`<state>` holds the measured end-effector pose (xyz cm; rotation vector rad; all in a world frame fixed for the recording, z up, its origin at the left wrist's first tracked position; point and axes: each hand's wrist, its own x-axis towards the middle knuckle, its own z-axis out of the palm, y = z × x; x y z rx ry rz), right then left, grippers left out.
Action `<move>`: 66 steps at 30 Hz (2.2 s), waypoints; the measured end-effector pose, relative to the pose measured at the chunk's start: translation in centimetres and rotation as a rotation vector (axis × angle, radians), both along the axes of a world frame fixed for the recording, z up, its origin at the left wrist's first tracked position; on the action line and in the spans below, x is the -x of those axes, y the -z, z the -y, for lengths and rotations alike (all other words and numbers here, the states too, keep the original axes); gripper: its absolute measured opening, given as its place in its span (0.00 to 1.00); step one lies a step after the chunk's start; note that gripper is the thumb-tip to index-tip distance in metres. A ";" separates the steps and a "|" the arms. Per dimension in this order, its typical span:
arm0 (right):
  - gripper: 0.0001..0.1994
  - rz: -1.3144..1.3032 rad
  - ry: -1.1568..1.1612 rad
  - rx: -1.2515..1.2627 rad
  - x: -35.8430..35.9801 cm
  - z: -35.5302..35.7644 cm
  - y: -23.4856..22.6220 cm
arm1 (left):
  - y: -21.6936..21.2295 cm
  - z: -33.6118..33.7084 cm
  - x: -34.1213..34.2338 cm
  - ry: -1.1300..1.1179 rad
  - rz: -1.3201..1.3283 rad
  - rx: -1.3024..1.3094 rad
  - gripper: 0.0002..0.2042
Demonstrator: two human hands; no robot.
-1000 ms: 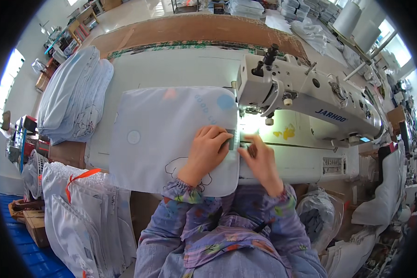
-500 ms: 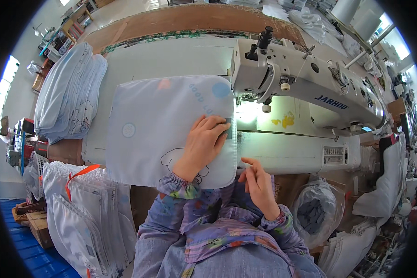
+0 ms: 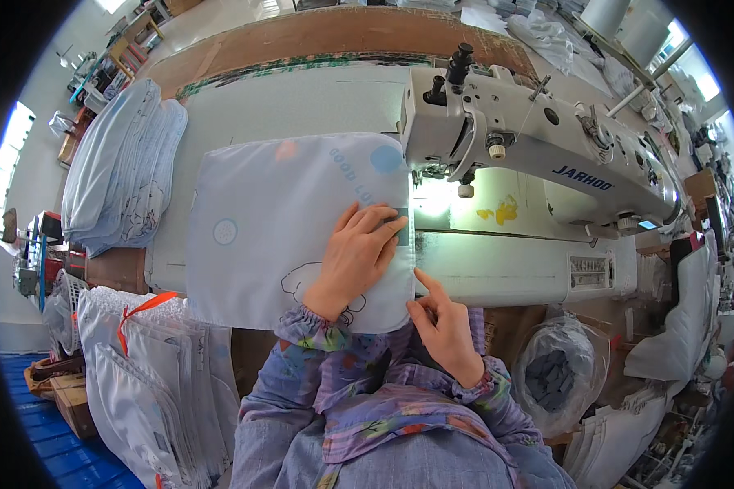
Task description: Sewing patterns onto white fabric pieces using an industrial sewing machine.
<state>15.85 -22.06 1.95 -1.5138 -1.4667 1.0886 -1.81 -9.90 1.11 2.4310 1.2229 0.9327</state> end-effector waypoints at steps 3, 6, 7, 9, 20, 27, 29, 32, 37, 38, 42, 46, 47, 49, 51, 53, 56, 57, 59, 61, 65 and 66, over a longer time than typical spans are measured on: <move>0.24 0.043 -0.014 -0.031 0.2 -0.5 0.6 | 0.0 0.1 -0.1 -0.012 -0.009 0.011 0.14; 0.22 0.101 -0.007 -0.095 0.3 -1.1 1.1 | -0.1 0.1 -0.3 -0.022 -0.008 0.017 0.14; 0.21 0.121 0.001 -0.114 0.2 -1.4 1.2 | -0.2 -0.1 -0.4 -0.026 -0.004 0.017 0.14; 0.20 0.146 0.017 -0.159 0.0 -2.5 1.1 | 0.2 -1.1 -0.9 -0.048 -0.003 -0.003 0.14; 0.20 0.255 0.040 -0.272 -1.9 -4.9 1.5 | 1.1 -4.7 -2.9 0.000 0.018 -0.011 0.13; 0.21 0.202 0.039 -0.131 -1.2 -4.6 1.0 | 0.7 -4.8 -2.3 0.085 0.007 0.003 0.13; 0.22 0.183 0.027 -0.163 -0.8 -4.7 1.4 | 0.6 -5.1 -2.1 0.079 0.010 0.010 0.13; 0.22 0.104 0.013 -0.117 -0.3 -4.1 1.5 | 0.8 -5.6 -1.7 0.124 0.003 0.007 0.13; 0.23 0.120 0.011 -0.092 -0.3 -4.8 1.4 | 0.9 -6.7 -1.3 0.145 -0.027 -0.071 0.11; 0.23 0.122 0.010 -0.065 -0.3 -5.0 1.2 | 0.8 -6.8 -1.3 0.142 -0.030 -0.072 0.11; 0.23 0.141 -0.005 -0.062 -0.9 -4.9 0.9 | 0.6 -6.2 -1.6 0.154 0.039 -0.015 0.09; 0.23 0.124 0.003 -0.071 -0.8 -4.2 1.2 | 1.0 -5.4 -1.2 0.203 0.061 -0.085 0.09; 0.23 0.112 0.003 -0.045 -0.8 -4.2 1.1 | 1.0 -5.6 -1.2 0.204 0.060 -0.086 0.09; 0.23 0.143 0.008 -0.087 -1.0 -4.9 1.2 | 0.4 -6.2 -1.2 0.191 0.024 -0.045 0.09; 0.22 0.173 0.017 -0.130 -1.0 -5.6 1.3 | 0.5 -6.6 -1.4 0.193 0.045 -0.046 0.09; 0.22 0.135 0.022 -0.102 -1.0 -6.2 1.6 | 0.6 -7.3 -1.5 0.198 0.065 -0.046 0.10; 0.22 0.121 0.019 -0.103 -1.1 -7.0 1.7 | 0.6 -8.1 -1.5 0.197 0.078 -0.093 0.09; 0.22 0.119 0.021 -0.103 -1.2 -7.3 1.6 | 0.4 -8.3 -1.5 0.186 0.072 -0.072 0.09; 0.22 0.115 0.041 -0.072 -1.2 -7.8 1.3 | 0.4 -8.8 -1.5 0.173 0.065 -0.049 0.08; 0.23 0.114 0.049 -0.082 -1.3 -8.0 1.4 | 0.4 -9.5 -1.4 0.168 0.017 -0.008 0.11; 0.24 0.117 0.026 -0.139 -1.6 -7.7 1.5 | 0.3 -11.5 -0.8 0.168 -0.057 0.107 0.07; 0.24 0.118 0.024 -0.137 -1.5 -7.2 1.0 | 0.2 -12.9 0.2 0.164 -0.065 0.031 0.10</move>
